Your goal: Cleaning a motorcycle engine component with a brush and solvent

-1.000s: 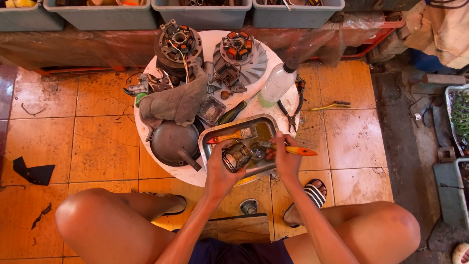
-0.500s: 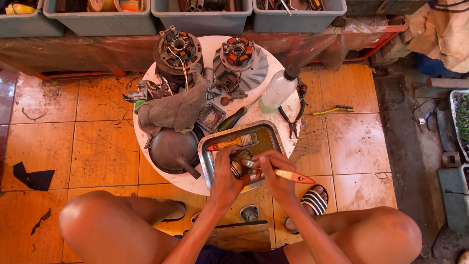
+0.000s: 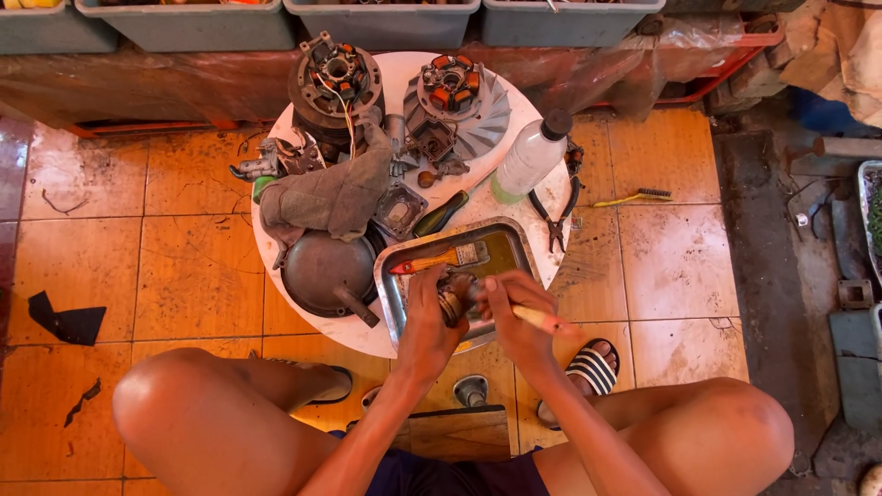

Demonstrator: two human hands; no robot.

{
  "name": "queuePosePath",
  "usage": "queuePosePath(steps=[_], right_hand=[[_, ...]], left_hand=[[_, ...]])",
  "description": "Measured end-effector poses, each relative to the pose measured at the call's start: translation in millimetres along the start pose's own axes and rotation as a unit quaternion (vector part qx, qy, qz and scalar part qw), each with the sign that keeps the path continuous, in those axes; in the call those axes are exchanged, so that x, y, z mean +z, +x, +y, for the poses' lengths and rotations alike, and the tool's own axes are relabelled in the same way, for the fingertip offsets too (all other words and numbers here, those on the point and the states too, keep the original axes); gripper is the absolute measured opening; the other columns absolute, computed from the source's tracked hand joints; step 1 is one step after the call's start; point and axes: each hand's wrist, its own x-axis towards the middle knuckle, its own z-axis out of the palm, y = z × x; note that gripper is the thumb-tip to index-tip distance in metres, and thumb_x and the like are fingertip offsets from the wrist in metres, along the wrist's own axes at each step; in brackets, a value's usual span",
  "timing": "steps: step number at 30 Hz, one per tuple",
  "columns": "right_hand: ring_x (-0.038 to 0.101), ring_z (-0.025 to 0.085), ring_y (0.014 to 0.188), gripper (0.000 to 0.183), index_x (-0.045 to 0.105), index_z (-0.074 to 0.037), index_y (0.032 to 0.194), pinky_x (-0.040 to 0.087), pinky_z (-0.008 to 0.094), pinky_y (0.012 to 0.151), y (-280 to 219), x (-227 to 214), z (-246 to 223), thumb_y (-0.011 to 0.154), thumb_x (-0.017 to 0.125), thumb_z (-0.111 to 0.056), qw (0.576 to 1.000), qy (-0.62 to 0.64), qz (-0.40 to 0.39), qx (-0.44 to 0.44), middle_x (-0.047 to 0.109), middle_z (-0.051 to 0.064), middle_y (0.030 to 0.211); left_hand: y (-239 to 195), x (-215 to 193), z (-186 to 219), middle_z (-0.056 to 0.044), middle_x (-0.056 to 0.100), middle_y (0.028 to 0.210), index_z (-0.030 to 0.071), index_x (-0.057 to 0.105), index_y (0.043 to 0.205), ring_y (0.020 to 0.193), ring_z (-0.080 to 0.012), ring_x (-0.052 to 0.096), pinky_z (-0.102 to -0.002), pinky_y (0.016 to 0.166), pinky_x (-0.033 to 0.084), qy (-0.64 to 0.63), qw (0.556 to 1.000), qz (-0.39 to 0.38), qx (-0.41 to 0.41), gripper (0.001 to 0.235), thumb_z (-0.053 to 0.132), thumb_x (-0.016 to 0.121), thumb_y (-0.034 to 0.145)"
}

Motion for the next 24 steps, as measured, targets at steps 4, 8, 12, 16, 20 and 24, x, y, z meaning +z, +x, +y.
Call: queuePosePath(steps=[4, 8, 12, 16, 20, 24], right_hand=[[0.076, 0.023, 0.066, 0.040, 0.073, -0.007, 0.062, 0.060, 0.030, 0.060, -2, 2, 1, 0.101, 0.069, -0.013, 0.999, -0.025, 0.005, -0.031, 0.074, 0.010, 0.074], [0.074, 0.024, 0.061, 0.039, 0.074, -0.002, 0.066, 0.061, 0.033, 0.056, 0, 0, -1, 0.103, 0.067, -0.014, 1.000, 0.003, -0.012, 0.017, 0.072, 0.012, 0.073], [0.070, 0.021, 0.050, 0.042, 0.074, 0.002, 0.065, 0.062, 0.033, 0.045, -8, 4, 4, 0.102, 0.068, -0.017, 0.990, 0.094, -0.017, 0.101, 0.069, 0.015, 0.069], [0.074, 0.023, 0.062, 0.040, 0.072, -0.006, 0.063, 0.058, 0.030, 0.054, -1, 0, -4, 0.102, 0.068, -0.009, 0.998, -0.062, 0.001, -0.007, 0.071, 0.010, 0.073], [0.069, 0.019, 0.053, 0.038, 0.074, -0.003, 0.063, 0.057, 0.031, 0.048, -5, 2, -5, 0.100, 0.069, -0.009, 0.998, 0.020, -0.003, 0.063, 0.071, 0.012, 0.070], [0.074, 0.025, 0.062, 0.039, 0.074, -0.006, 0.062, 0.058, 0.031, 0.055, 1, 0, -14, 0.101, 0.068, -0.007, 0.998, -0.052, -0.010, -0.021, 0.074, 0.011, 0.075]], left_hand=[[1, 5, 1, -0.018, 0.047, 0.127, 0.005, 0.041, 0.145, 0.127, -0.0411, 0.053, -0.050, 0.108, 0.046, 0.021, 1.000, -0.008, 0.020, 0.098, -0.008, 0.085, 0.059], [-3, 9, -2, -0.017, 0.047, 0.129, 0.005, 0.042, 0.145, 0.127, -0.0396, 0.053, -0.048, 0.108, 0.046, 0.037, 0.999, -0.006, 0.026, 0.095, -0.006, 0.085, 0.062], [-3, 16, -6, -0.017, 0.049, 0.126, 0.005, 0.043, 0.145, 0.126, -0.0390, 0.054, -0.046, 0.108, 0.045, 0.040, 0.998, 0.010, 0.038, 0.098, 0.000, 0.091, 0.060], [-5, 18, -7, -0.019, 0.050, 0.125, 0.003, 0.042, 0.146, 0.127, -0.0409, 0.052, -0.049, 0.109, 0.044, 0.040, 0.999, -0.008, 0.034, 0.100, -0.004, 0.089, 0.058], [-5, 20, -8, -0.018, 0.049, 0.126, 0.004, 0.042, 0.146, 0.127, -0.0395, 0.052, -0.047, 0.110, 0.043, 0.030, 0.999, -0.005, 0.035, 0.098, 0.001, 0.091, 0.061], [-2, 18, -6, -0.017, 0.049, 0.125, 0.003, 0.042, 0.145, 0.124, -0.0380, 0.054, -0.045, 0.110, 0.043, 0.034, 0.998, -0.014, 0.045, 0.100, -0.004, 0.090, 0.057]])
